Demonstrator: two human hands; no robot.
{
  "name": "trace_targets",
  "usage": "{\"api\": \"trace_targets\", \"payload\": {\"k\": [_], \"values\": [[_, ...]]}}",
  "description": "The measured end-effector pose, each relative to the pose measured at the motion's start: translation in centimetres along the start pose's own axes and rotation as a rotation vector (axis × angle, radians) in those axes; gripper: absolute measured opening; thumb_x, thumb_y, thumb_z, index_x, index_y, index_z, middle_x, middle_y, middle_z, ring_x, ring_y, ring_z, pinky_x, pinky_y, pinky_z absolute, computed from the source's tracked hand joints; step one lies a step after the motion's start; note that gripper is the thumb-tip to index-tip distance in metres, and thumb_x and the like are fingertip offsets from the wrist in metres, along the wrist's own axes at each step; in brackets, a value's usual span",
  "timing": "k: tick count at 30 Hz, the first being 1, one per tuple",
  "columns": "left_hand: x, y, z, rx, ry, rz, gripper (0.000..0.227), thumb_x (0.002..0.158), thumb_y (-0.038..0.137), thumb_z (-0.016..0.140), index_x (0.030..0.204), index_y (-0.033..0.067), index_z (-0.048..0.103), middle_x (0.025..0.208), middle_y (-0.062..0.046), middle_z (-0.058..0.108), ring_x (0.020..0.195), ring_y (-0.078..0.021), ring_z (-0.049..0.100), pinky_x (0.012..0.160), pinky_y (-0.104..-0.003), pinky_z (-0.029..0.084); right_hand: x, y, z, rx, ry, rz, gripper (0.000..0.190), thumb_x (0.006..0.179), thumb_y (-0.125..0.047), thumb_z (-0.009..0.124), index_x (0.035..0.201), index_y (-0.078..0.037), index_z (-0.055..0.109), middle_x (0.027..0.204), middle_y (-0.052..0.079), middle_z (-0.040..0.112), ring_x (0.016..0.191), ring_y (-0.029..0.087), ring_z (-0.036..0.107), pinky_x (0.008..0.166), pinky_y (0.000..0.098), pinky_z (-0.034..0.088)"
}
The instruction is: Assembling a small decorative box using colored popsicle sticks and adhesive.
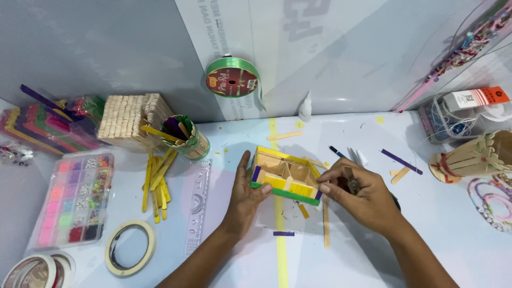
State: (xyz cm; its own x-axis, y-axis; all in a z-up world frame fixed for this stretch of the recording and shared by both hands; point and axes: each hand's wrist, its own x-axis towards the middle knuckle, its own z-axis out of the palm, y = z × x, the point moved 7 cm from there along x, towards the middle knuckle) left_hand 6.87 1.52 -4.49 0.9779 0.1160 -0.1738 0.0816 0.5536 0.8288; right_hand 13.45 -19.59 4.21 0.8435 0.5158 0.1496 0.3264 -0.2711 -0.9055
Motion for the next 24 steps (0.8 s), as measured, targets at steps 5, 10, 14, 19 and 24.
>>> {"api": "trace_targets", "payload": {"k": [5,10,14,19,24], "values": [[-0.3,0.5,0.6,0.002,-0.039,0.011,0.112,0.075,0.02,0.076,0.163,0.0233,0.006,0.148,-0.007,0.044,0.129,-0.0251,0.054,0.1,-0.045,0.054,0.0,0.7,0.4,0.134,-0.08,0.12,0.011,0.087,-0.016,0.079,0.087,-0.006,0.082,0.078,0.002,0.068,0.068,0.012,0.053,0.061,0.0276,0.04],[-0.4,0.9,1.0,0.022,-0.065,0.031,0.115,0.075,0.023,0.077,0.163,0.0215,0.003,0.151,-0.008,0.041,0.132,-0.0249,0.051,0.104,-0.042,0.052,-0.3,2.4,0.3,0.307,-0.04,0.277,0.016,0.092,-0.009,0.071,0.093,0.004,0.081,0.08,0.01,0.069,0.052,0.012,0.036,0.044,0.0262,0.026],[-1.3,2.6,1.9,0.114,-0.002,0.07,0.117,0.072,0.023,0.08,0.162,0.0202,0.006,0.152,-0.014,0.038,0.132,-0.03,0.054,0.103,-0.046,0.056,-0.7,1.0,-0.3,0.101,0.124,0.218,0.018,0.092,-0.014,0.071,0.103,-0.003,0.082,0.078,0.005,0.065,0.063,0.012,0.048,0.055,0.025,0.038],[-3.7,6.1,3.7,0.55,0.175,0.244,0.121,0.065,0.038,0.087,0.159,0.0138,0.013,0.151,-0.019,0.046,0.127,-0.0295,0.06,0.104,-0.04,0.055,-1.7,-2.6,2.1,-0.047,0.07,0.005,0.031,0.088,-0.014,0.075,0.119,-0.009,0.077,0.076,0.0,0.063,0.056,0.007,0.048,0.051,0.0217,0.042],[-6.1,9.2,5.7,0.898,0.252,0.676,0.126,0.066,0.039,0.09,0.158,0.001,0.013,0.144,-0.019,0.038,0.14,-0.0321,0.042,0.109,-0.043,0.051,-1.8,-1.7,4.2,0.186,-0.033,0.139,0.032,0.089,-0.016,0.072,0.119,-0.007,0.077,0.095,0.006,0.083,0.079,0.011,0.076,0.067,0.0229,0.062]]}}
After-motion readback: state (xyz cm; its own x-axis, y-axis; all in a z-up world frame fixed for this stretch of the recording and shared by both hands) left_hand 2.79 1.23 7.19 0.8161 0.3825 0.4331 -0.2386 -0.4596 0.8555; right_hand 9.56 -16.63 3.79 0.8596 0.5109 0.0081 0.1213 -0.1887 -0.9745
